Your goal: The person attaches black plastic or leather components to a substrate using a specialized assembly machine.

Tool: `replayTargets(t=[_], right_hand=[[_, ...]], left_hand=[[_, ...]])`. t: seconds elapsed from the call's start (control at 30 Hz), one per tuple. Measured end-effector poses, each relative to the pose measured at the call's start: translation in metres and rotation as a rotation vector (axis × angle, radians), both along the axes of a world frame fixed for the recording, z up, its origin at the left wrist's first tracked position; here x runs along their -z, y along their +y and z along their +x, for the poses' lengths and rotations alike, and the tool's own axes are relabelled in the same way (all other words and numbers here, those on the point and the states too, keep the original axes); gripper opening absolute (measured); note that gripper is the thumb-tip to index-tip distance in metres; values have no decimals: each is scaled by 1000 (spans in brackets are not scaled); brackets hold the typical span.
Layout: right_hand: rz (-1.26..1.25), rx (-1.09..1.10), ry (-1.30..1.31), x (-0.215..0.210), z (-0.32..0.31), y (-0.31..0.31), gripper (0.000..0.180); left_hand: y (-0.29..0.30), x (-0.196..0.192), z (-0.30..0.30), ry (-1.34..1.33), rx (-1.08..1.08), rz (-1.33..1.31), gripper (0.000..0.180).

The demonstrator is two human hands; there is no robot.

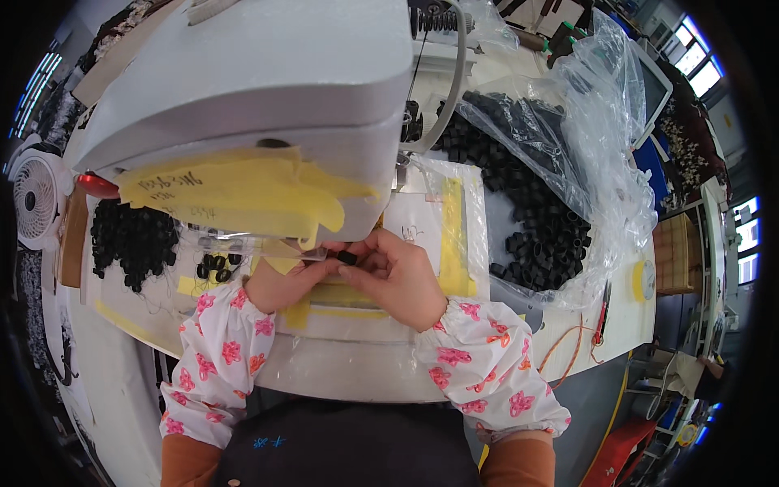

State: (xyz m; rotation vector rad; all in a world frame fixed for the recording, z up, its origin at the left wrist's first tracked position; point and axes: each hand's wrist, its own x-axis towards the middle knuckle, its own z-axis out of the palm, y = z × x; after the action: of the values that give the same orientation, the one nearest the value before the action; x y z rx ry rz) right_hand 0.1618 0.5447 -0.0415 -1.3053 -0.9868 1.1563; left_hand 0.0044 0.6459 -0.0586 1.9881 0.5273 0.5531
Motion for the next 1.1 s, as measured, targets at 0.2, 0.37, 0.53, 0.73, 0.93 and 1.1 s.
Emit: replayTargets(t=[0.2, 0.37, 0.53, 0.73, 0.93, 1.1], right_hand=[[119, 10, -511, 1, -2, -3, 19], [416, 24, -927, 5, -2, -2, 23], [533, -6, -1215, 5, -7, -2, 28], [644, 133, -1189, 1, -13, 2, 26], [455, 108, -881, 8, -12, -3, 24], [317, 143, -629, 5, -7, 3, 20]], left_hand=[[-1, -4, -1, -28, -31, 6, 21], [-6, -26, 3, -210, 12, -391, 20], [0, -15, 3, -30, 52, -26, 23], [-2, -12, 1, 29, -105, 260, 22], [2, -41, 7, 374, 55, 108, 22], [3, -16, 4, 85, -4, -212, 19]])
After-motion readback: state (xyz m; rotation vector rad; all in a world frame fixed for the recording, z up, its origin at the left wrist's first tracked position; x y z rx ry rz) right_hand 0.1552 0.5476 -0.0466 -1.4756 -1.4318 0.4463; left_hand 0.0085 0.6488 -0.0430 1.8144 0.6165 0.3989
